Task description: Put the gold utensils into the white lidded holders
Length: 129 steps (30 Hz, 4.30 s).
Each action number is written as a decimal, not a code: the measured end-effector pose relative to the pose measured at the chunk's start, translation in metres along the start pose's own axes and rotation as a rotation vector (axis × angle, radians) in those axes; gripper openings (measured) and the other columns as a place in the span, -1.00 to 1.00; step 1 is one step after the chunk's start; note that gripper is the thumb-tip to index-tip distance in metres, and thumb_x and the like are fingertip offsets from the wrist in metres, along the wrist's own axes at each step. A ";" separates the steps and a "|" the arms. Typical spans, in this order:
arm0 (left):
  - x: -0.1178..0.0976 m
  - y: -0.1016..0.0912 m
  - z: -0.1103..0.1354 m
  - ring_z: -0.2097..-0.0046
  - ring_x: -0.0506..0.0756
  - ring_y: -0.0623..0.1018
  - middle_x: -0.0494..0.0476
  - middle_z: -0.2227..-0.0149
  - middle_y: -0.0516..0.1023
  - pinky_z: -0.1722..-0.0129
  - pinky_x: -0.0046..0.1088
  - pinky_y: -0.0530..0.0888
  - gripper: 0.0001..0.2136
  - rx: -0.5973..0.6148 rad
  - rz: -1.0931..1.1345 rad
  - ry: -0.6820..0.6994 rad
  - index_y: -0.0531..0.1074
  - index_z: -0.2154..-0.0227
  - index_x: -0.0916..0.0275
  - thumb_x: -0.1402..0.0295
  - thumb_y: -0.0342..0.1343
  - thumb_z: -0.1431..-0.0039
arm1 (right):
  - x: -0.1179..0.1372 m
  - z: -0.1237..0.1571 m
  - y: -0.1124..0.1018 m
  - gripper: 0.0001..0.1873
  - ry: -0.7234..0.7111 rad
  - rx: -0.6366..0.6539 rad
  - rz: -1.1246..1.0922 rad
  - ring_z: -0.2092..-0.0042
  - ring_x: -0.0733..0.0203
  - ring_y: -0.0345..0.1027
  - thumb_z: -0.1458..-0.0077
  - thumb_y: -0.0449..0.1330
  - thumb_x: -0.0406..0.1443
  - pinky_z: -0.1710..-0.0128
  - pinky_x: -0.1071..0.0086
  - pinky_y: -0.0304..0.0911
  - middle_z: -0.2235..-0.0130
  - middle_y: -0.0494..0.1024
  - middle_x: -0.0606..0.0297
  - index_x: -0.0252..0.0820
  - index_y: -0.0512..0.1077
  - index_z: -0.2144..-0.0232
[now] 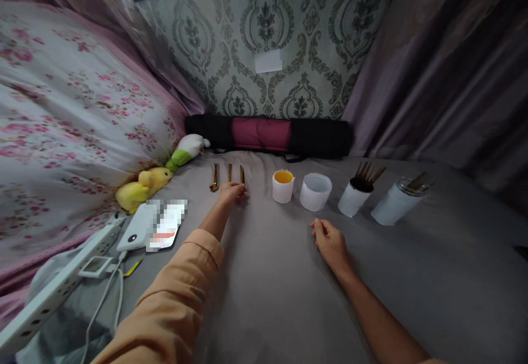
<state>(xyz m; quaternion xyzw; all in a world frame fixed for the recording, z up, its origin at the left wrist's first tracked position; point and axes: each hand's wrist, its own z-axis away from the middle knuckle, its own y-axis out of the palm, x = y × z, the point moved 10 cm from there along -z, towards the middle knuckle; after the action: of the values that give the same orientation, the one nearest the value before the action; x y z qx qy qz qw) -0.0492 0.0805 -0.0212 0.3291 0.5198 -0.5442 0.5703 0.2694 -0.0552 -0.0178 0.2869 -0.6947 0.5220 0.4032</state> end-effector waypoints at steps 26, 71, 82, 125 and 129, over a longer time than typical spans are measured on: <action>0.025 0.061 0.066 0.54 -0.14 0.39 0.13 0.46 0.45 0.55 -0.66 0.35 -0.88 0.215 0.561 -0.114 0.39 0.41 0.40 0.65 0.01 0.02 | 0.002 0.002 0.000 -0.54 0.010 -0.012 -0.015 0.56 0.29 0.25 -0.04 -0.11 -0.02 0.54 0.45 0.11 0.57 0.41 0.24 -0.26 0.38 0.48; -0.017 0.080 0.169 0.40 -0.02 0.41 0.11 0.41 0.44 0.34 -0.48 0.37 -0.74 0.092 -0.097 0.700 0.43 0.17 0.24 0.31 -0.06 -0.14 | 0.005 0.004 0.003 -0.59 0.012 0.049 -0.141 0.59 0.35 0.18 -0.04 -0.05 -0.02 0.59 0.47 0.08 0.57 0.35 0.32 -0.23 0.38 0.44; -0.025 0.089 0.184 0.27 0.00 0.44 0.14 0.29 0.45 0.26 -0.50 0.37 -0.76 0.105 -0.252 0.875 0.41 0.17 0.20 0.39 -0.11 -0.17 | 0.007 0.006 0.000 -0.59 0.025 0.033 -0.198 0.61 0.36 0.17 -0.01 -0.01 -0.02 0.62 0.49 0.09 0.57 0.35 0.33 -0.24 0.39 0.39; -0.017 0.119 0.200 0.22 0.06 0.39 0.20 0.24 0.42 0.23 -0.39 0.28 -0.73 0.216 -0.788 1.066 0.35 0.12 0.22 0.43 -0.17 -0.18 | 0.015 0.017 0.009 -0.68 0.201 0.156 -0.767 0.54 0.40 0.21 0.10 0.14 -0.16 0.63 0.51 0.06 0.46 0.36 0.36 -0.20 0.36 0.27; -0.015 0.118 0.196 0.20 0.05 0.40 0.19 0.23 0.42 0.19 -0.39 0.31 -0.74 0.234 -0.682 1.034 0.34 0.13 0.23 0.43 -0.18 -0.18 | 0.014 0.017 0.010 -0.69 0.203 0.162 -0.772 0.53 0.40 0.21 0.07 0.13 -0.14 0.63 0.52 0.05 0.47 0.36 0.36 -0.20 0.36 0.28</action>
<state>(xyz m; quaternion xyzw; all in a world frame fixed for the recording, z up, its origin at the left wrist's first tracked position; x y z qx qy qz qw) 0.1119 -0.0770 0.0180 0.4257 0.7411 -0.5192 -0.0002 0.2493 -0.0681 -0.0128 0.5043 -0.4492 0.4111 0.6123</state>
